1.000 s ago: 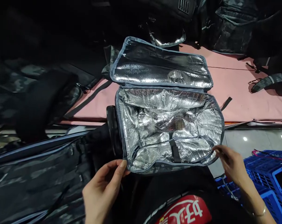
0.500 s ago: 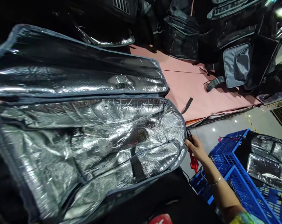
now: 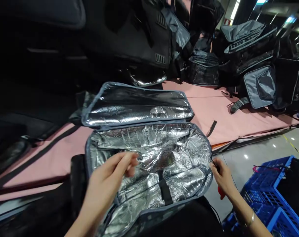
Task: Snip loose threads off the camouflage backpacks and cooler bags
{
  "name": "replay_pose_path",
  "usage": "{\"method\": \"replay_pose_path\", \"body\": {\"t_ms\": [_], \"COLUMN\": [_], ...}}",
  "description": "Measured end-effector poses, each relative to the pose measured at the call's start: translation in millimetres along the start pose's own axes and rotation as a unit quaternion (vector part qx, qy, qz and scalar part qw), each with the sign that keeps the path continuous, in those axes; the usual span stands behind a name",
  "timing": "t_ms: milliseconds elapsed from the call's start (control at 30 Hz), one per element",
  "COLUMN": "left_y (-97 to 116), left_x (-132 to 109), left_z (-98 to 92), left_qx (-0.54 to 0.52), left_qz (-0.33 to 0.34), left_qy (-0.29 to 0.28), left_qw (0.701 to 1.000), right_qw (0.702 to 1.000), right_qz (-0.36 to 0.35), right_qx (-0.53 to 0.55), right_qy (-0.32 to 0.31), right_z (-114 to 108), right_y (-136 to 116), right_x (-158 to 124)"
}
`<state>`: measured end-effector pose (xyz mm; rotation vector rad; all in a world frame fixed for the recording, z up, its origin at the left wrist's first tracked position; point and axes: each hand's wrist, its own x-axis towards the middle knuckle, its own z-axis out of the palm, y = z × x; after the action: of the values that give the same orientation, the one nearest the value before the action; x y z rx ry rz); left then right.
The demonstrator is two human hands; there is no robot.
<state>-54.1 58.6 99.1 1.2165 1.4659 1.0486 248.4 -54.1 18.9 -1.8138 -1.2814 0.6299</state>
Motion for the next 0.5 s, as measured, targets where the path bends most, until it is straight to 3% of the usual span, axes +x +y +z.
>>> {"method": "replay_pose_path", "body": {"t_ms": [100,233,333,500], "left_y": [18,21,16,-1], "left_x": [51,95,93,47], "left_z": [21.5,37.7,40.2,35.6], "left_qx": [-0.093,-0.141,-0.174,-0.205], "left_qz": [-0.099,-0.142,-0.125,-0.061], "left_qy": [-0.094,-0.073,-0.06,-0.023], "left_qw": [0.986,0.977,0.975,0.977], "right_qw": [0.999,0.998,0.998,0.987], "right_qz": [-0.005,-0.027,-0.043,-0.04], "right_qx": [-0.006,0.011,0.041,0.138], "right_qy": [0.043,0.061,0.005,-0.066], "right_z": [1,4,13,45], "right_y": [-9,-27,-44,-78], "right_x": [-3,-4,2,24]}}
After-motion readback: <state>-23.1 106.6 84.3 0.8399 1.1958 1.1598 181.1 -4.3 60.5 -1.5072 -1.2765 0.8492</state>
